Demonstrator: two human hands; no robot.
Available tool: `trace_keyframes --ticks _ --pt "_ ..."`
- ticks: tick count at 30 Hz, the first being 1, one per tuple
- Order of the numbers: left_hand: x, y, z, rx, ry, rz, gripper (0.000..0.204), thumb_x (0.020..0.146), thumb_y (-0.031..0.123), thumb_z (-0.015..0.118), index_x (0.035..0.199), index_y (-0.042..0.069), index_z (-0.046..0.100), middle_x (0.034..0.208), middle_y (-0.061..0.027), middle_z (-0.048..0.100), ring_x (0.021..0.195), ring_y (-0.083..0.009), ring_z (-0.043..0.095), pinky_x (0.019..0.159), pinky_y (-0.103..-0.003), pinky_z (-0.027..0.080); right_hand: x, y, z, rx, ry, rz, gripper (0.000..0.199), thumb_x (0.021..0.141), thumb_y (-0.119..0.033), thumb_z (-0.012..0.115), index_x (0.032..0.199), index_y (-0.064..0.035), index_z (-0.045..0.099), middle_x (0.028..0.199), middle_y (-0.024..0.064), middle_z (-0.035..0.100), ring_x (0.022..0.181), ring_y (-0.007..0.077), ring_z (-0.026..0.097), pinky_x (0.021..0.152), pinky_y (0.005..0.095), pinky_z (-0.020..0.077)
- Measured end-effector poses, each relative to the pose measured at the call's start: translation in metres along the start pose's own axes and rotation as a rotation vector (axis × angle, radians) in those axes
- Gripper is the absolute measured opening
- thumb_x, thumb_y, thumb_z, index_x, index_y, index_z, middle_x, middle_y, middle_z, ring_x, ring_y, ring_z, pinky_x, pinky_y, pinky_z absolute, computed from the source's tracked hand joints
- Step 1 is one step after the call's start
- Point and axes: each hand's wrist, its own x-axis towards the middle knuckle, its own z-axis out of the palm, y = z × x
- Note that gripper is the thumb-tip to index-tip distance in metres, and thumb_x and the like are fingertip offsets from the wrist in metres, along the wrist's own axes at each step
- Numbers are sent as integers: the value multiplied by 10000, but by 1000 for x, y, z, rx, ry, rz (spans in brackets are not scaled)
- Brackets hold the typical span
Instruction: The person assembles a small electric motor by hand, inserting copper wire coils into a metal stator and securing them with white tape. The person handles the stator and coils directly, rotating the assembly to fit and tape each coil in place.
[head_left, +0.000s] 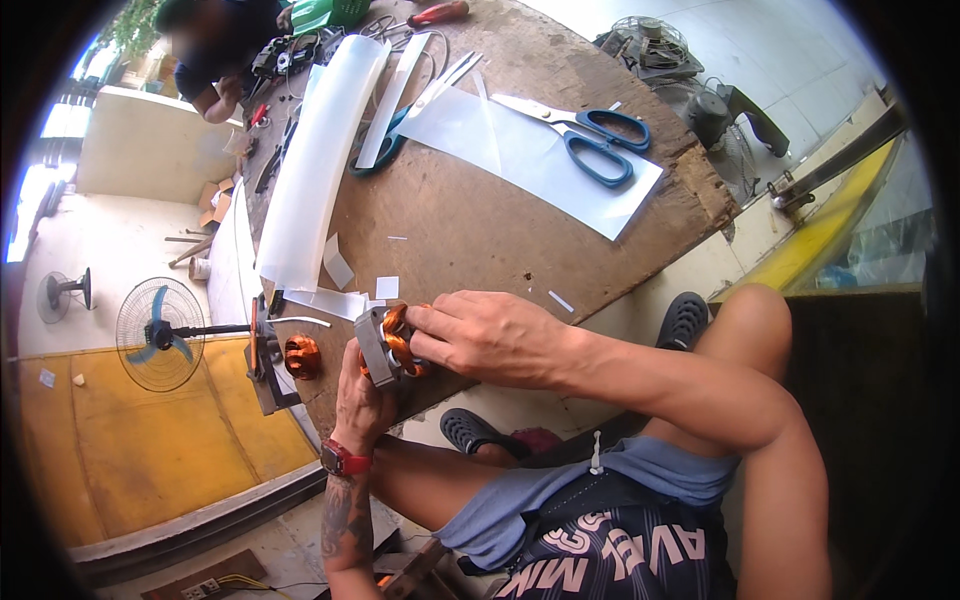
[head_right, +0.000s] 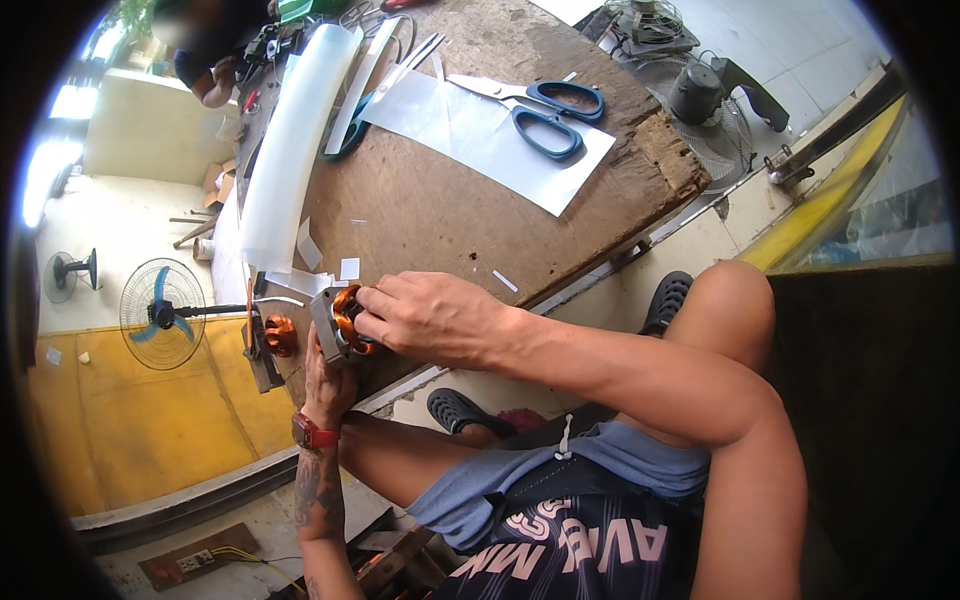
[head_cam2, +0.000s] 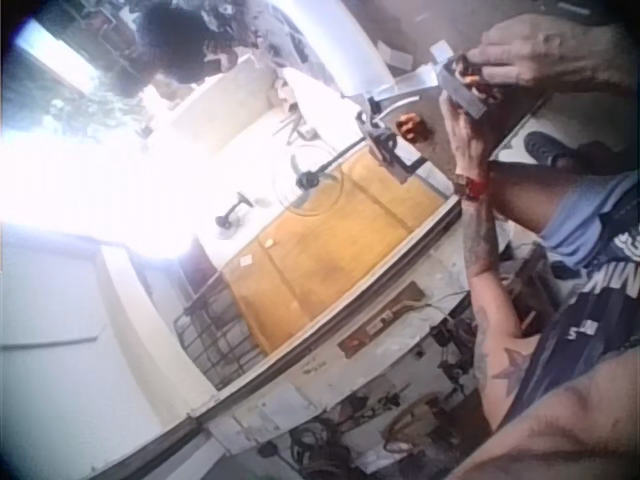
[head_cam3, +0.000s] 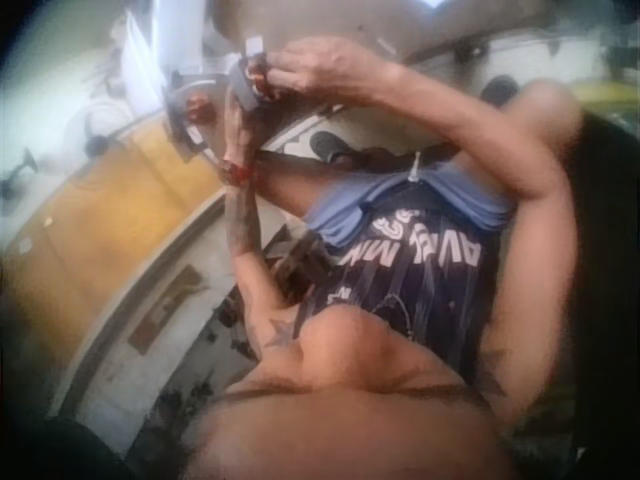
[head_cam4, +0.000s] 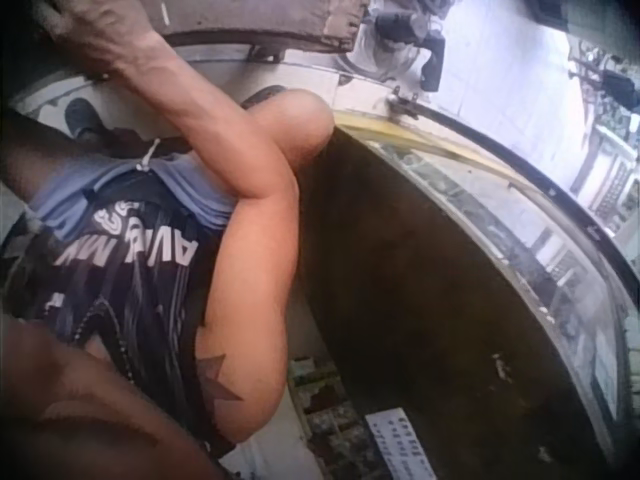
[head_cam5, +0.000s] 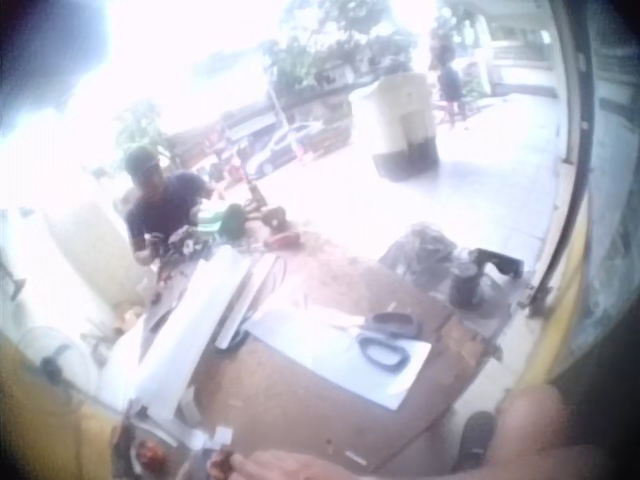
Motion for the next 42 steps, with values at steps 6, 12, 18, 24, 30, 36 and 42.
trace_keyframes --ticks 6,12,18,24,30,36,42 --pt "5 -3 -5 -7 -102 9 360 902 34 626 1261 64 616 1236 -193 614 1089 -416 621 916 -497 527 -4 9 -9 52 -98 25 234 935 -124 605 1138 -47 693 1358 136 668 1163 279 681 1006 361 563" --pt "11 -7 -7 31 -140 51 349 878 55 657 1226 44 638 1272 -176 628 1097 -404 627 920 -478 535 -4 9 -12 27 -133 44 216 943 -119 602 1119 -49 705 1372 112 679 1184 270 671 1034 368 549" --pt "7 -12 -3 68 -158 48 393 821 53 702 1210 29 646 1247 -172 640 1077 -399 638 880 -469 559 -1 7 -9 -2 -59 33 177 949 -134 594 1044 -50 718 1315 150 703 1132 275 680 1036 380 540" --pt "-2 -14 0 88 -106 -6 412 790 13 712 1198 29 655 1166 -171 678 1071 -392 665 846 -470 585 -1 1 -2 9 -38 84 209 950 -123 607 1110 -52 719 1335 124 703 1192 273 666 1100 392 508" --pt "-7 1 0 88 37 -105 446 818 -21 689 1258 46 681 1273 -178 690 1223 -398 639 1008 -469 537 5 -6 5 72 -24 149 207 952 -121 616 1115 -26 702 1244 141 707 1133 265 674 1034 392 524" --pt "-11 23 2 -87 187 -341 378 905 -57 678 1282 -31 658 1310 -159 650 1232 -297 648 1032 -378 505 6 -8 6 229 -65 245 230 933 -116 641 1140 -29 691 1201 120 679 1102 285 658 1014 401 523" --pt "-12 30 4 -98 144 -432 443 910 -65 662 1346 -20 592 1370 -164 557 1252 -306 576 1084 -404 454 4 -4 11 176 -32 175 246 928 -105 634 1161 -49 688 1211 112 671 1102 288 648 1023 406 519"
